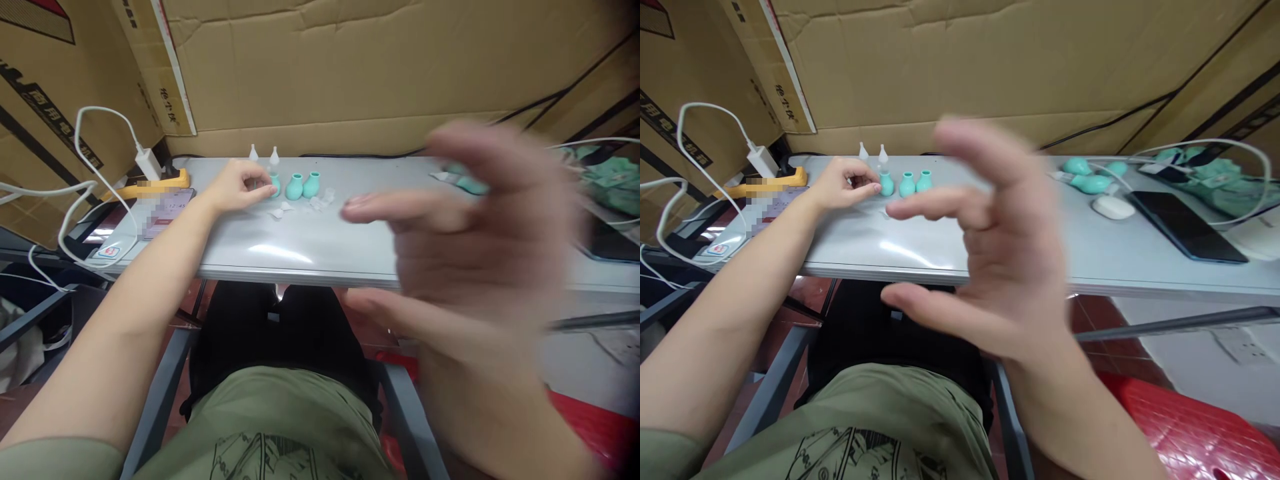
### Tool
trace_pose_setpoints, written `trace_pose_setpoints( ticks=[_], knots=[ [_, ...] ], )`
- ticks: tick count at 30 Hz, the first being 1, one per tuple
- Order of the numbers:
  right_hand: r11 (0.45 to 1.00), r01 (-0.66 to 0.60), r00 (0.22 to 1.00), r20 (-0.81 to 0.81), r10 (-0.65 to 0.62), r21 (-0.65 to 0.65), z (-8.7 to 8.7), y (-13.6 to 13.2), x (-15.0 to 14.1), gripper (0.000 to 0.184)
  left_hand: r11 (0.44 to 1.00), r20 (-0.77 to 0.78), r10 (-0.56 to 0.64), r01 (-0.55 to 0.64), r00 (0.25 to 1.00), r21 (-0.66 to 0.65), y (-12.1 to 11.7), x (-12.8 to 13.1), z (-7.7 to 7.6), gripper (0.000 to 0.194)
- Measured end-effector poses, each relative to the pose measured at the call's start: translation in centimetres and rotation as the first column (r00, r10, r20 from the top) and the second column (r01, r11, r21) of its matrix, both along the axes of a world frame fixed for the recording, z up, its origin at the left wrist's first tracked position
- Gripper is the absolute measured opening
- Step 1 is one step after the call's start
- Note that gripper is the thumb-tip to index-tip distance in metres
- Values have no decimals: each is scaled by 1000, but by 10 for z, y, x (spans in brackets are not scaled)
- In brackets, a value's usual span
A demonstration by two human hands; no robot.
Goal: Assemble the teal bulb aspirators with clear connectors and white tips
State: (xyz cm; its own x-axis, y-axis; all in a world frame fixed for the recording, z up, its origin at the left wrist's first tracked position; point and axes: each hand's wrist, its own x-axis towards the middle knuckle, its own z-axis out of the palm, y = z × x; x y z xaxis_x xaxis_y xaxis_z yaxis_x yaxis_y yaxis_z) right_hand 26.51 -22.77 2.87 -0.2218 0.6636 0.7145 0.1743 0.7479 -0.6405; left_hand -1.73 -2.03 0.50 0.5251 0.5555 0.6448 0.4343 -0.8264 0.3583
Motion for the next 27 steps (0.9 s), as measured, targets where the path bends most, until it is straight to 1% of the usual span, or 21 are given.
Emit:
trace_pose_setpoints(
  ticks=[1, 3, 4, 5, 7, 8, 10, 12, 15, 24, 26, 27],
  knots=[
    [1000, -23, 1000, 6, 23, 8, -12, 7, -3, 92, 1000, 5, 2, -2, 1000, -2, 0, 0, 0, 30],
    [999, -8, 996, 83, 11, -45, -39, 21, -7, 83, 1000, 16, 4, -4, 1000, -9, 1, 1, -2, 29],
    [993, 62, 987, 154, -46, -103, -53, 27, -8, 79, 1000, 20, 5, -4, 1000, -16, 2, 1, -3, 29],
    [984, 102, 975, 213, -70, -146, -65, 33, -9, 76, 1000, 21, 5, -4, 1000, -24, 2, 2, -3, 29],
    [970, 178, 945, 304, -120, -169, -81, 39, -9, 70, 999, 18, 5, -4, 1000, -38, 3, 2, -4, 30],
    [962, 194, 935, 334, -123, -190, -84, 40, -9, 71, 999, 15, 6, -5, 1000, -41, 3, 2, -4, 30],
    [949, 217, 919, 375, -119, -229, -85, 41, -9, 75, 999, 8, 10, -10, 1000, -44, 3, 2, -4, 31],
    [935, 229, 914, 391, -111, -270, -82, 40, -9, 80, 999, 0, 13, -13, 1000, -48, 2, 2, -4, 31],
    [925, 240, 913, 393, -112, -295, -76, 40, -10, 80, 999, -4, 9, -9, 1000, -53, 2, 1, -4, 31],
    [924, 221, 924, 370, -96, -312, -79, 42, -10, 75, 999, -6, 1, -1, 1000, -40, 3, 1, -3, 34],
    [931, 184, 938, 340, -70, -315, -73, 39, -8, 74, 999, -11, -1, 1, 1000, -43, 3, 1, -4, 34],
    [942, 154, 950, 307, -59, -296, -68, 37, -6, 75, 999, -11, -3, 2, 1000, -47, 4, 1, -4, 34]
  ],
)
